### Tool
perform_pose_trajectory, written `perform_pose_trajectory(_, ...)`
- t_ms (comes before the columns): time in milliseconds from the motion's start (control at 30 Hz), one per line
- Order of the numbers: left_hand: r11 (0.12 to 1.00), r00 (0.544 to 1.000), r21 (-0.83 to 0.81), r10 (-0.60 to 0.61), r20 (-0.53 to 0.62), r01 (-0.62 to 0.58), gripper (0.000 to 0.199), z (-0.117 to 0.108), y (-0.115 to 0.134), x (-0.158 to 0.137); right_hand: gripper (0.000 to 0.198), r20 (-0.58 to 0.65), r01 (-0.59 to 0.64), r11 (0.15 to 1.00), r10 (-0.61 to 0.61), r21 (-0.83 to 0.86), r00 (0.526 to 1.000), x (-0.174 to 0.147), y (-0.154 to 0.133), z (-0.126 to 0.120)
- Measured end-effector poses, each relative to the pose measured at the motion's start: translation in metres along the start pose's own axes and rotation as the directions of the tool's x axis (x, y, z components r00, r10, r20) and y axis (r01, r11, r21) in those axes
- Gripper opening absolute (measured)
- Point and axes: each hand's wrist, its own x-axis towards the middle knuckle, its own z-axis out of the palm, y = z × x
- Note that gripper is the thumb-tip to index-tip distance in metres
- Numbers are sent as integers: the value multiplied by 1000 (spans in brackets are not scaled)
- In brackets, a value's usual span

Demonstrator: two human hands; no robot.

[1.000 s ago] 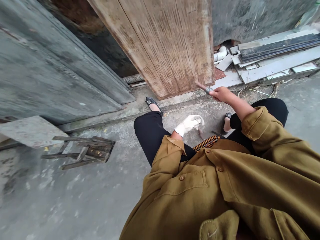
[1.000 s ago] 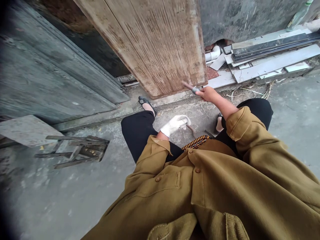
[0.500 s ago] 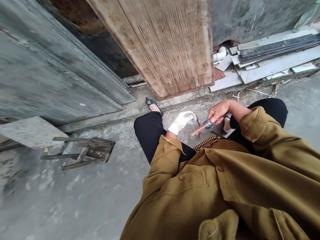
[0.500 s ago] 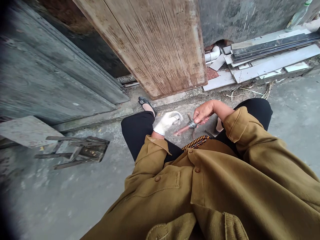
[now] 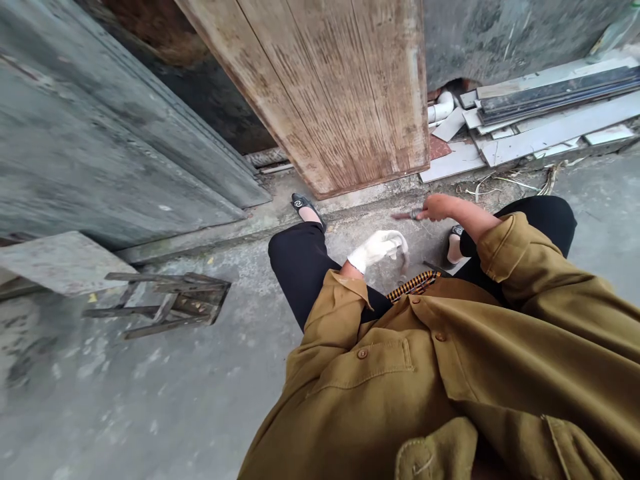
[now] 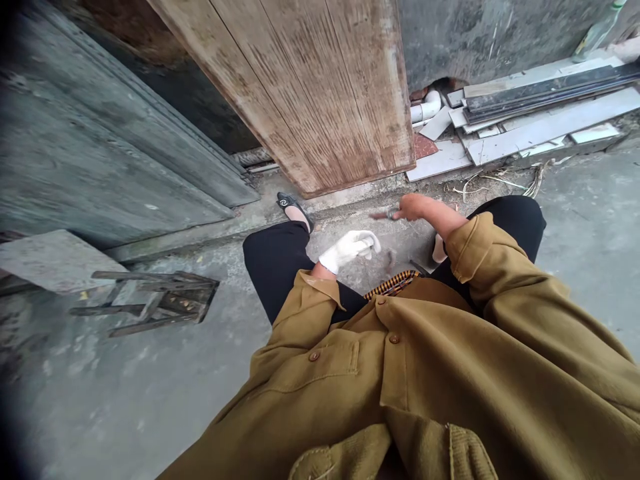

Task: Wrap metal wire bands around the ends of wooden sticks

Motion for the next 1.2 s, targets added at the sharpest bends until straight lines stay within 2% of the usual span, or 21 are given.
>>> perform_pose_trajectory(67, 999, 1000, -44, 7, 22, -6, 38, -9, 1, -3, 43, 244, 98, 995, -99, 17, 965, -2, 0, 5)
perform_pose_trajectory(133, 998, 998, -51, 33, -50, -36, 38, -19, 5, -8, 45, 397, 175, 968, -235, 181, 887, -5, 0, 8)
perform_pose_trajectory(233, 996, 987, -55, 65, -145, -74, 37, -30, 10, -14, 56, 491, 216, 893, -404, 395, 772, -13, -2, 10)
perform_pose_trajectory(367, 998, 986, -36, 38, -165, -45, 40, -25, 8, -11, 64, 564, 274, 784, -600, 557, 567, -26, -12, 10)
perform_pose_trajectory(400, 999, 988, -27, 22, -156, -27, 42, -21, 6, -8, 62, 506, 307, 735, -652, 604, 564, -30, -14, 9)
perform_pose_trajectory(433, 1000, 989, -25, 8, -145, -11, 44, -16, 3, -5, 60, 393, 347, 672, -694, 654, 603, -34, -15, 7)
perform_pose_trajectory(467, 999, 988, -36, 1, -151, -6, 46, -12, 0, -2, 59, 232, 392, 603, -703, 695, 672, -36, -16, 4)
perform_pose_trajectory(533, 998, 997, -64, -19, -74, 15, 47, -4, -4, 2, 59, -112, 463, 514, -573, 722, 812, -37, -13, -3)
perform_pose_trajectory(567, 997, 999, -71, -25, -40, 22, 47, -1, -6, 4, 60, -240, 474, 520, -454, 710, 858, -35, -10, -7)
perform_pose_trajectory(633, 997, 999, -73, -33, 5, 33, 45, 2, -8, 4, 60, -373, 417, 641, -213, 644, 903, -27, -3, -13)
perform_pose_trajectory(700, 997, 999, -71, -39, 14, 40, 44, 1, -8, 3, 56, -393, 256, 831, -50, 493, 918, -16, 4, -15)
perform_pose_trajectory(733, 997, 999, -75, -35, 13, 36, 44, 0, -7, 2, 53, -353, 156, 911, -12, 382, 935, -12, 6, -14)
perform_pose_trajectory(800, 996, 1000, -94, -10, -23, 8, 43, -3, -6, 0, 49, -140, 29, 990, -9, 138, 990, -7, 6, -8)
perform_pose_trajectory(833, 995, 998, -100, 4, -57, -9, 43, -5, -5, -1, 48, 28, 42, 997, -43, 62, 999, -6, 4, -4)
perform_pose_trajectory(867, 995, 995, -101, 13, -98, -23, 42, -8, -4, -2, 47, 216, 89, 995, -96, 45, 972, -7, 1, 1)
perform_pose_trajectory(933, 994, 983, -99, 17, -183, -36, 41, -13, -2, -3, 50, 513, 196, 964, -262, 180, 817, -13, -5, 9)
perform_pose_trajectory(1000, 996, 970, -89, 5, -242, -28, 41, -17, -2, -3, 57, 604, 248, 884, -454, 396, 655, -19, -11, 13)
perform_pose_trajectory(1033, 996, 965, -86, 0, -263, -23, 40, -18, -3, -2, 60, 582, 262, 832, -535, 489, 612, -23, -13, 13)
perform_pose_trajectory(1067, 996, 960, -86, -4, -281, -22, 40, -19, -5, -1, 60, 533, 282, 776, -603, 565, 593, -26, -14, 12)
perform_pose_trajectory(1133, 996, 955, -88, -11, -296, -16, 40, -19, -10, 2, 57, 398, 340, 669, -696, 661, 598, -31, -14, 8)
perform_pose_trajectory(1200, 996, 965, -84, -22, -261, 0, 40, -16, -18, 6, 55, 210, 400, 577, -718, 712, 663, -34, -12, 3)
